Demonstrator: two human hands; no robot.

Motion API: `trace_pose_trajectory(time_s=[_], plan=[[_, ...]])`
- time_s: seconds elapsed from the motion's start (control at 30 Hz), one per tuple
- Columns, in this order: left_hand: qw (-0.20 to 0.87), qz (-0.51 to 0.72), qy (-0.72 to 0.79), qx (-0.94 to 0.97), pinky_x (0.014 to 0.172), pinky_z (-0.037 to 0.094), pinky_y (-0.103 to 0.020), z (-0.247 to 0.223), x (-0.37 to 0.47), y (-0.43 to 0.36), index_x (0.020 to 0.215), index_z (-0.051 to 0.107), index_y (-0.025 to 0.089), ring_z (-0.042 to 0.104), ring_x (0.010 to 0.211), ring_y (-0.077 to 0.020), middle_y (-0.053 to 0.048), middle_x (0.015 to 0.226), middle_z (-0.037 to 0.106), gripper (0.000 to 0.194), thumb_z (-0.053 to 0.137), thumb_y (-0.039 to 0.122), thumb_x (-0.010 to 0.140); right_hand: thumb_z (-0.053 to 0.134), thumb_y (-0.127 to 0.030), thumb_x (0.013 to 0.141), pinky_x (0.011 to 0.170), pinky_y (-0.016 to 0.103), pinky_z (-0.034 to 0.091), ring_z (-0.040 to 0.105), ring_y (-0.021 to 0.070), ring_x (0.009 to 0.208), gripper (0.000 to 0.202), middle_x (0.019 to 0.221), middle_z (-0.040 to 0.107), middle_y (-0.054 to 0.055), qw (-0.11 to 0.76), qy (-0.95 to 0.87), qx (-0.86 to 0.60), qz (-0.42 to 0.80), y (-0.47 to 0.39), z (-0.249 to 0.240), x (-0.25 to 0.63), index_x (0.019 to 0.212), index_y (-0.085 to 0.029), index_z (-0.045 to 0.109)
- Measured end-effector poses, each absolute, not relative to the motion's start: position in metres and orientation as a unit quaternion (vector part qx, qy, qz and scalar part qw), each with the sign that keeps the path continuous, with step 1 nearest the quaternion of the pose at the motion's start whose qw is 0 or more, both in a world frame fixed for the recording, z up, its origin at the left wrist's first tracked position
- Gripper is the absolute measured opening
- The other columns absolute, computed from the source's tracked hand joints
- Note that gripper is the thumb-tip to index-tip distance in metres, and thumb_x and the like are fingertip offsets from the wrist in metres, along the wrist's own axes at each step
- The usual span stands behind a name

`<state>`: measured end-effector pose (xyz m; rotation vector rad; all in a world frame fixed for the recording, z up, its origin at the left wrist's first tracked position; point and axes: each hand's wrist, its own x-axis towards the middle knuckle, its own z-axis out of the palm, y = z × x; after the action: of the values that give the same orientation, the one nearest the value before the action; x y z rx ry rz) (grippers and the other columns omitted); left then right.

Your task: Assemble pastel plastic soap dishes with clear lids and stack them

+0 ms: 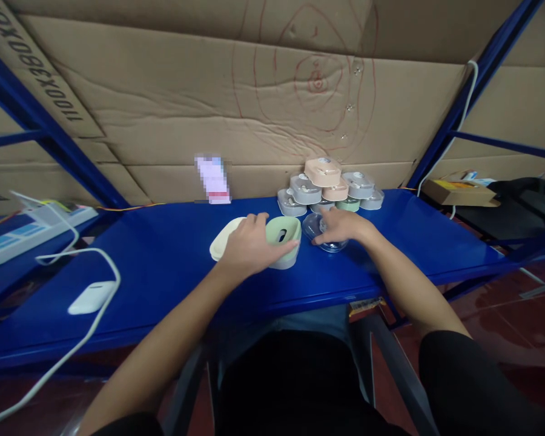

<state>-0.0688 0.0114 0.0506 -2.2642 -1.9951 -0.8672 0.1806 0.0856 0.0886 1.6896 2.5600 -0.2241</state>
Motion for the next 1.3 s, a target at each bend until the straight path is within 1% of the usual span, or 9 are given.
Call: trace_pose_trajectory(time_s=[0.1,0.27,0.47,0.6,0.73,0.93,1.13,1.2,1.3], plan=[[0.009,-0.233,-0.640,-0.732,0.097,0.058,-0.056,0.042,-0.056,0.005,0.132,0.062,0.018,0.071,0.117,-0.0483,-0.024,0.121,0.073,0.089,0.079,0.082,0.073,0.083,-0.067,0.077,0.100,0.052,0.057,0.069,0.0492,0.128,0.104,0.146,0.063,0.031,0.029,0.827,0.558,-0.066,0.086,0.087,0.178,0.158,-0.011,0.050],[0.004,-0.195,-0.658,-0.727,0.088,0.061,-0.055,0.040,-0.051,0.004,0.137,0.057,0.018,0.075,0.109,-0.0480,-0.024,0.116,0.074,0.071,0.074,0.064,0.085,0.087,-0.071,0.072,0.103,0.052,0.055,0.063,0.0521,0.134,0.115,0.151,0.056,0.035,0.019,0.825,0.561,-0.068,0.089,0.084,0.178,0.158,-0.006,0.047],[-0.014,-0.221,-0.662,-0.716,0.100,0.059,-0.060,0.044,-0.054,0.006,0.151,0.047,0.015,0.068,0.128,-0.0507,-0.027,0.137,0.067,0.082,0.075,0.053,0.083,0.095,-0.070,0.060,0.100,0.050,0.057,0.067,0.0480,0.127,0.120,0.147,0.059,0.028,0.020,0.840,0.536,-0.082,0.092,0.086,0.182,0.155,-0.010,0.053],[-0.008,-0.312,-0.654,-0.689,0.104,0.058,-0.060,0.041,-0.057,0.010,0.150,0.048,0.018,0.068,0.128,-0.0470,-0.024,0.141,0.064,0.083,0.079,0.052,0.082,0.096,-0.058,0.061,0.102,0.049,0.057,0.069,0.0448,0.124,0.114,0.146,0.061,0.025,0.007,0.855,0.512,-0.080,0.094,0.085,0.183,0.156,-0.012,0.052],[-0.020,-0.438,-0.582,-0.685,0.113,0.055,-0.057,0.039,-0.059,0.010,0.150,0.046,0.020,0.064,0.136,-0.0406,-0.020,0.147,0.062,0.081,0.081,0.050,0.083,0.096,-0.049,0.062,0.105,0.046,0.057,0.067,0.0423,0.129,0.112,0.151,0.059,0.025,-0.012,0.874,0.477,-0.094,0.100,0.083,0.187,0.158,-0.010,0.051],[-0.083,-0.446,-0.553,-0.699,0.114,0.056,-0.060,0.043,-0.058,0.007,0.149,0.044,0.022,0.065,0.136,-0.0409,-0.020,0.150,0.061,0.084,0.086,0.043,0.079,0.093,-0.044,0.067,0.101,0.047,0.058,0.070,0.0392,0.120,0.104,0.140,0.069,0.022,-0.028,0.880,0.461,-0.111,0.098,0.097,0.202,0.156,-0.010,0.052],[-0.186,-0.454,-0.507,-0.708,0.119,0.052,-0.060,0.049,-0.069,0.009,0.153,0.042,0.024,0.062,0.142,-0.0415,-0.019,0.155,0.060,0.100,0.093,0.040,0.069,0.092,-0.048,0.066,0.099,0.047,0.061,0.072,0.0357,0.113,0.087,0.130,0.075,0.012,-0.141,0.871,0.454,-0.123,0.100,0.119,0.240,0.144,-0.020,0.066],[-0.234,-0.460,-0.483,-0.708,0.121,0.050,-0.061,0.050,-0.072,0.011,0.154,0.039,0.024,0.063,0.141,-0.0409,-0.020,0.155,0.060,0.104,0.095,0.040,0.068,0.094,-0.052,0.063,0.101,0.051,0.061,0.072,0.0373,0.115,0.092,0.131,0.075,0.012,-0.192,0.858,0.456,-0.135,0.103,0.121,0.250,0.146,-0.022,0.067],[-0.291,-0.448,-0.453,-0.714,0.119,0.051,-0.059,0.052,-0.073,0.011,0.155,0.037,0.024,0.066,0.138,-0.0396,-0.020,0.154,0.061,0.109,0.097,0.042,0.066,0.096,-0.057,0.064,0.107,0.057,0.059,0.071,0.0383,0.121,0.104,0.144,0.071,0.013,-0.276,0.857,0.399,-0.175,0.106,0.119,0.255,0.157,-0.025,0.061]])
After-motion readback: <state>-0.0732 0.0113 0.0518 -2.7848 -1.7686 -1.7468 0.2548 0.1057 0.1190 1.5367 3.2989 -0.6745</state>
